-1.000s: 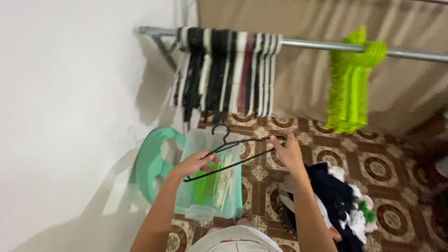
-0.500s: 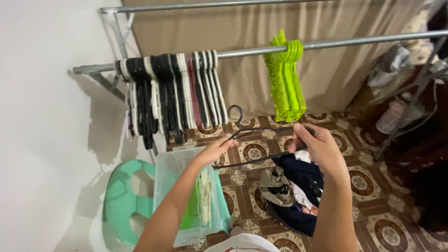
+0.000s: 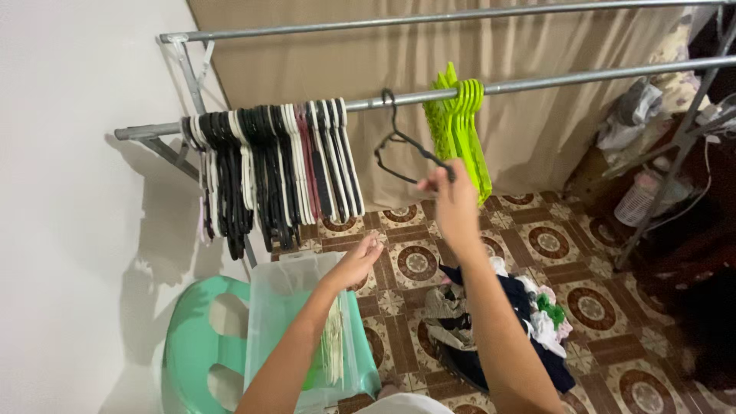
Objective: The person sorts various clothes hangers by removing them from a plastic bin and hanging them onto a metal garment rack.
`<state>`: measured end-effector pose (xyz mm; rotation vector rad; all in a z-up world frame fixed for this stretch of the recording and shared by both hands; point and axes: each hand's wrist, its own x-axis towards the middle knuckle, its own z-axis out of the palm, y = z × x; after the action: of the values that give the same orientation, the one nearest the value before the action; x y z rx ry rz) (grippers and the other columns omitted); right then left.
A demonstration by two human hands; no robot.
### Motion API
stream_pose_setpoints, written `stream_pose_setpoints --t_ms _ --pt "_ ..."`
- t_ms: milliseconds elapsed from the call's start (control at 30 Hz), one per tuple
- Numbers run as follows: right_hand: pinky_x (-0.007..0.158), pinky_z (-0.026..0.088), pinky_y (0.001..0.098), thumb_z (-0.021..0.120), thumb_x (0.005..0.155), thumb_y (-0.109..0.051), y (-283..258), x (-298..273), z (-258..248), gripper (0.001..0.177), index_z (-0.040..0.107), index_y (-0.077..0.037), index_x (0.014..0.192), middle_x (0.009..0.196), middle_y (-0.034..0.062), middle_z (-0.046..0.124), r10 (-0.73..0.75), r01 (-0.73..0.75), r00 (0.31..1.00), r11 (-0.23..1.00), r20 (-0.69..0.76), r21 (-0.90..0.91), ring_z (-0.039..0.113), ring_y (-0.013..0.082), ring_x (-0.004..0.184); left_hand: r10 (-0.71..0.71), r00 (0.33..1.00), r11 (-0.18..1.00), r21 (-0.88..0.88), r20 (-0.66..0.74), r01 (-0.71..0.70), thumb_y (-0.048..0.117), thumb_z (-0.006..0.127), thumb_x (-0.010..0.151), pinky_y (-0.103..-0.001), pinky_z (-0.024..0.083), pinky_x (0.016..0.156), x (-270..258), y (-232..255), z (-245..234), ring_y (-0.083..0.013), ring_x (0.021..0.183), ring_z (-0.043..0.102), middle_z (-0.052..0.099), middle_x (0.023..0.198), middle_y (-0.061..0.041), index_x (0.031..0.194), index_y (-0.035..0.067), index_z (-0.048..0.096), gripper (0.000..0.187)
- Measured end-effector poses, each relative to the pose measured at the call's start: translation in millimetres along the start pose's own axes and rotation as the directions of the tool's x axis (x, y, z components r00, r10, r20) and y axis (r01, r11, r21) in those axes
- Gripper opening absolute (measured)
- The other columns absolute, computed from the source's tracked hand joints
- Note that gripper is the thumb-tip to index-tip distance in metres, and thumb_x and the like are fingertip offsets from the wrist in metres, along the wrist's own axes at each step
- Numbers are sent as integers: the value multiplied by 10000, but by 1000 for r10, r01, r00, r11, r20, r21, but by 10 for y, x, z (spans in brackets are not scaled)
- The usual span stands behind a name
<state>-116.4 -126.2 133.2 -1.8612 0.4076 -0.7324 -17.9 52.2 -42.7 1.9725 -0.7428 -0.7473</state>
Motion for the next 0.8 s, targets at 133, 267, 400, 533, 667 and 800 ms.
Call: stream_pose_setpoints --t_ms 133,267,400,533,667,800 --pt "665 557 337 463 1097 -162 190 229 438 192 544 -26 988 864 83 761 -218 219 976 976 -24 21 707 172 726 -30 998 999 -25 -46 29 552 345 1030 -475 349 1200 -98 -35 -28 -314 1479 431 400 1610 -148 1602 182 300 682" --pt "744 548 368 473 1101 -182 387 324 754 217 508 -8 976 869 112 753 -318 318 948 948 -27 -1 722 237 799 -31 994 999 -16 -103 30 560 303 1027 -437 283 1208 -124 -278 -28 -272 1492 380 390 1618 -105 1583 174 341 678" --pt "741 537 381 465 1106 -196 588 335 991 232 494 1 986 893 121 752 -310 310 950 951 25 14 706 259 805 1 981 989 -143 -192 -29 553 343 1058 -372 268 1224 -212 -787 7 -258 1498 383 438 1598 -119 1522 66 430 678" --pt "800 515 441 493 1117 -199 799 257 1154 215 533 6 1063 966 186 717 -289 291 957 952 39 -91 686 325 912 7 954 995 -93 -299 -37 547 354 1044 -362 312 1200 -261 -1307 49 -277 1430 473 540 1518 -148 1466 58 528 669" --pt "912 504 471 512 1111 -209 982 148 1298 226 583 -15 1201 1076 216 683 -92 120 989 961 119 -248 658 371 1043 -55 940 988 -153 -338 3 546 378 1038 -364 363 1167 -471 -1792 50 -282 1380 532 600 1456 -161 1415 24 555 668" --pt "1023 447 487 643 1005 -145 1140 -154 1466 512 447 40 1440 1330 261 576 -350 349 936 920 25 -180 549 412 1233 -61 922 994 -105 -382 22 526 381 1059 -376 329 1180 -688 -2171 20 -297 1408 486 560 1482 -175 1425 3 538 658"
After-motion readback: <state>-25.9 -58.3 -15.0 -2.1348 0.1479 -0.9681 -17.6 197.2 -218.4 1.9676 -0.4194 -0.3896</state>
